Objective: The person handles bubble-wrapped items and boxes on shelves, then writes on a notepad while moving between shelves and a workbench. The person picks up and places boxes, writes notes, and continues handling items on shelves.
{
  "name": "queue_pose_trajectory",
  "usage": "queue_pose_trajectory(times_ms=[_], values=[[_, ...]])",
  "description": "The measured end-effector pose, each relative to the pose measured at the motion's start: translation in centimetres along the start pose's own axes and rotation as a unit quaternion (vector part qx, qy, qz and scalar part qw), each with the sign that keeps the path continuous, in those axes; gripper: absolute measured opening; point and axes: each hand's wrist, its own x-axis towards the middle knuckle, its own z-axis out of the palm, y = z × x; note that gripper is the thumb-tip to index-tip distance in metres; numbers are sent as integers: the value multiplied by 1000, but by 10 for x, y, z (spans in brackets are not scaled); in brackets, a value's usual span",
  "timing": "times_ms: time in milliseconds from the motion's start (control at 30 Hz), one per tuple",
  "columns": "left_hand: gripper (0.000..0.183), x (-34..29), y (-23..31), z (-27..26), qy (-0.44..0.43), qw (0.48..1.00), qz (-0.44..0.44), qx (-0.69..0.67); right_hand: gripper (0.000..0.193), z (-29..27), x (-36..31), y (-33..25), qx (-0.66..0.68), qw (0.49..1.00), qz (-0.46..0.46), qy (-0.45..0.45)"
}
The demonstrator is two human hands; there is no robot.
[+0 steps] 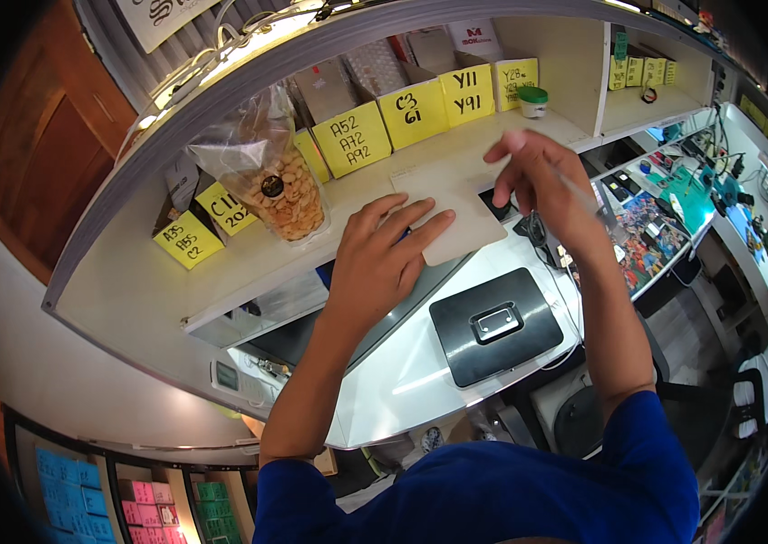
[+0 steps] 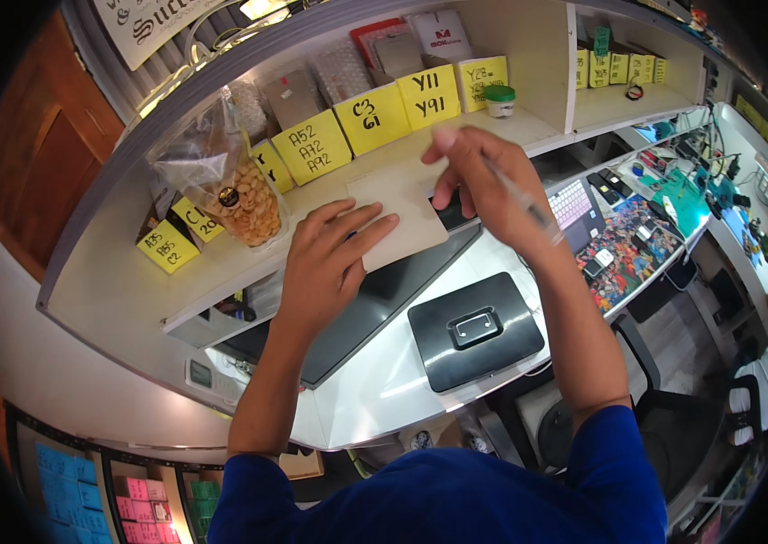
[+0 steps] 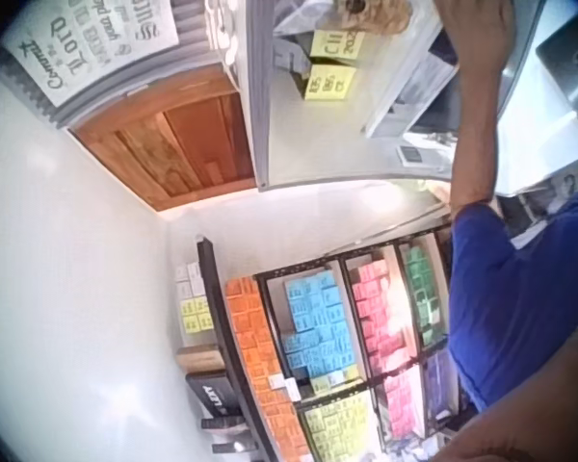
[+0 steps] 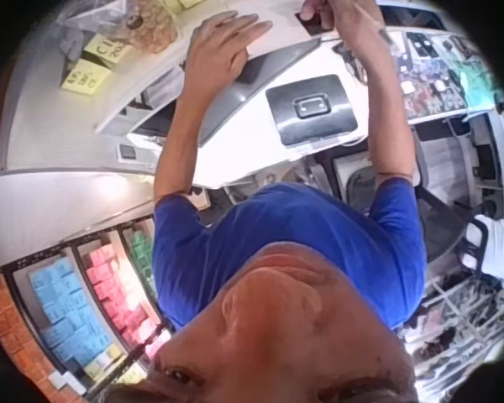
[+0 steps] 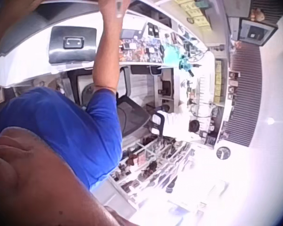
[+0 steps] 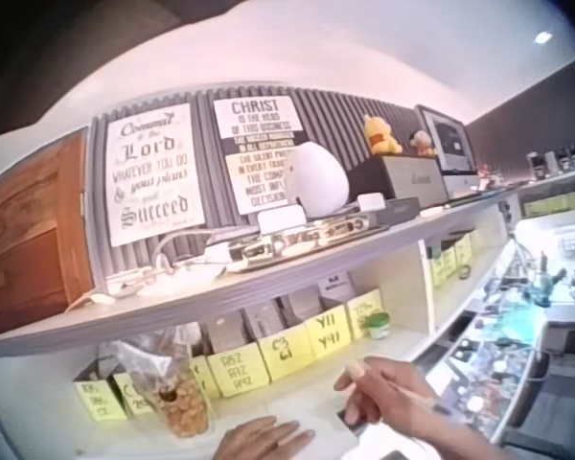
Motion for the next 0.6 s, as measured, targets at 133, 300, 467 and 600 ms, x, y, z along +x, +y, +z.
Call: queue_pose_trajectory(times_ms=[133,300,467,600], values=[[63,-2,-10,14,5,998,-24,-64,62,9,19,-39,13,996,13,-92],[55,-1,-7,18,21,992,-45,-119,48,45,67,-15,7,995,-15,-103],[53,9,-9,3,-30,984,-61,-165,43,62,96,16,-38,990,16,-136],[49,17,-20,-10,-106,978,-73,-165,50,61,98,30,-21,984,67,-161]])
